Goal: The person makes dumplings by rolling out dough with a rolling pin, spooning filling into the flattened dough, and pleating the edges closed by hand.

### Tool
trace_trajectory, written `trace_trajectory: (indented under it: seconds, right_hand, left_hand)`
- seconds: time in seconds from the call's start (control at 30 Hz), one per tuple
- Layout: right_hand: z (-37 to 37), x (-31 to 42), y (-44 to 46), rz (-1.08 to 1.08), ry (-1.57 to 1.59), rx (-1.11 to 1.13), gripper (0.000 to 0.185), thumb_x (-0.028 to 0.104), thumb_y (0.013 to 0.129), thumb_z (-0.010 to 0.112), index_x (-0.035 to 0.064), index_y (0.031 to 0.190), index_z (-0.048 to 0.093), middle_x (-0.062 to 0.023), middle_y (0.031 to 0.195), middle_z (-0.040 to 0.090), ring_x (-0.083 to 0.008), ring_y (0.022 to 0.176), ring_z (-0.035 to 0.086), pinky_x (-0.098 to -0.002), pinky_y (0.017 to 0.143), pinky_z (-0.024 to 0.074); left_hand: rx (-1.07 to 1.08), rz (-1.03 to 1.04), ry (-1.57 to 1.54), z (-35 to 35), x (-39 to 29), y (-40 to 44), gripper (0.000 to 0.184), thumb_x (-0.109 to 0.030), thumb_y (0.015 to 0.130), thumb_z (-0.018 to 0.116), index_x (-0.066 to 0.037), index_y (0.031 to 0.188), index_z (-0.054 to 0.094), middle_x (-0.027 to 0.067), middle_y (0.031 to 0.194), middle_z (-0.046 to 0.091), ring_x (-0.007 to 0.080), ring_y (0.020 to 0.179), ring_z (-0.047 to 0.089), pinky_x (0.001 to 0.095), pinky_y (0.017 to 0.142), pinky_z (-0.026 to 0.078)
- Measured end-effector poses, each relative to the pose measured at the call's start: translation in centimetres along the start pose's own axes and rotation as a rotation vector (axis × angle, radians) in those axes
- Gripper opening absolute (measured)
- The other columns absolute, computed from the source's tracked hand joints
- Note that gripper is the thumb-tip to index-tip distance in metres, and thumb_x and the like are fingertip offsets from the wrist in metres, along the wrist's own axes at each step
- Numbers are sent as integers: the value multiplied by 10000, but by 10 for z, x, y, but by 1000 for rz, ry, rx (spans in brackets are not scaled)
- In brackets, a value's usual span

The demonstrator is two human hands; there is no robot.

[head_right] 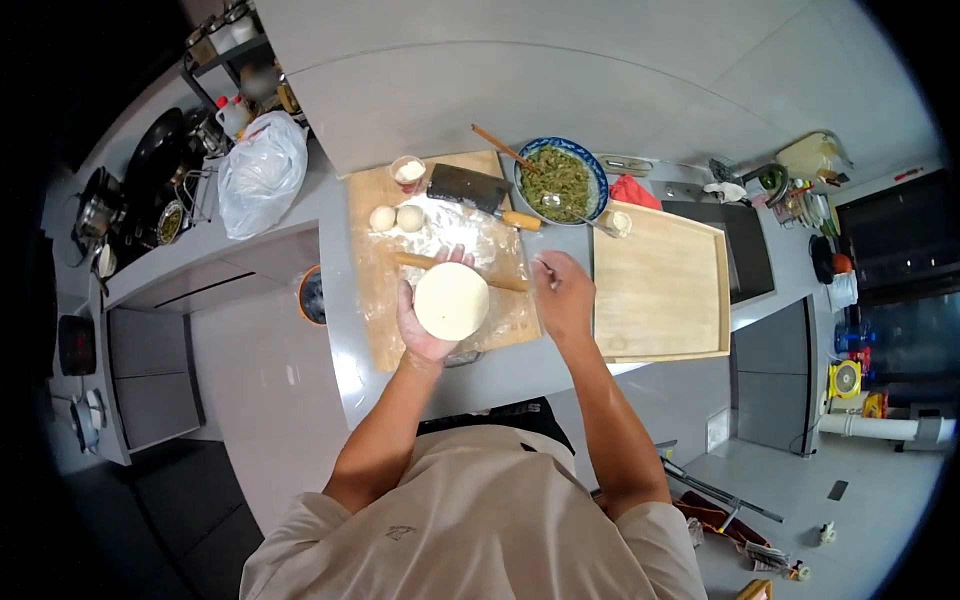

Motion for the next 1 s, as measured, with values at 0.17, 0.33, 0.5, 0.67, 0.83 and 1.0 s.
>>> trace_trajectory:
  seconds: [0.17,0.33,0.5,0.67,0.83,1.0]
  right_hand:
    - [-7,-31,-1,154,70,57,159,130,983,745,11,1090,748,-106,891,747,-119,757,664,-294,729,556]
    - [-19,-78,24,186,206,96,166,149,980,751,16,1079,757,-95,894,752,-133,762,682,-294,730,559]
    - [-57,-159,81,-48,-355,-278,451,228,956,782,-52,1285,652,-165,921,761,-267,807,730,-371,786,580]
    - [-39,-230,132,415,81,44,506,302,945,810,-50,1275,655,-150,928,749,-241,851,719,-358,810,569]
    - [-3,-209,178,233,384,92,311,309,1020,726,4,1079,747,-76,828,714,-131,744,648,-315,705,526]
    - [-33,-175,178,-12,144,134,261,250,1067,638,17,1094,752,-166,910,756,-289,809,723,-386,777,568]
  left_hand:
    - [-58,84,-6,6,16,41,708,-452,1062,490,-18,1615,406,195,1700,372,407,1576,326,538,1319,249]
    - [220,40,25,67,45,81,611,-362,1053,547,-122,1608,454,184,1672,418,417,1547,373,579,1283,299]
    - [-74,64,60,17,60,123,493,-364,1076,512,-71,1461,604,214,1545,561,424,1460,486,560,1232,393]
    - [-313,144,73,-48,76,141,456,-345,1071,506,-6,1325,675,234,1398,663,449,1351,577,547,1187,457]
    - [-375,188,152,-73,101,141,427,-319,1040,497,5,1230,700,235,1262,705,435,1235,632,531,1123,511]
    - [-437,124,200,-77,115,149,431,-328,1043,485,-6,1222,709,218,1221,727,419,1184,663,517,1115,519]
Point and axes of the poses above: each hand's wrist, its own y-axis towards the middle knuckle, its own z-axis out of the palm, x = y × z, the point moved 4 cm from there along y, towards the middle knuckle
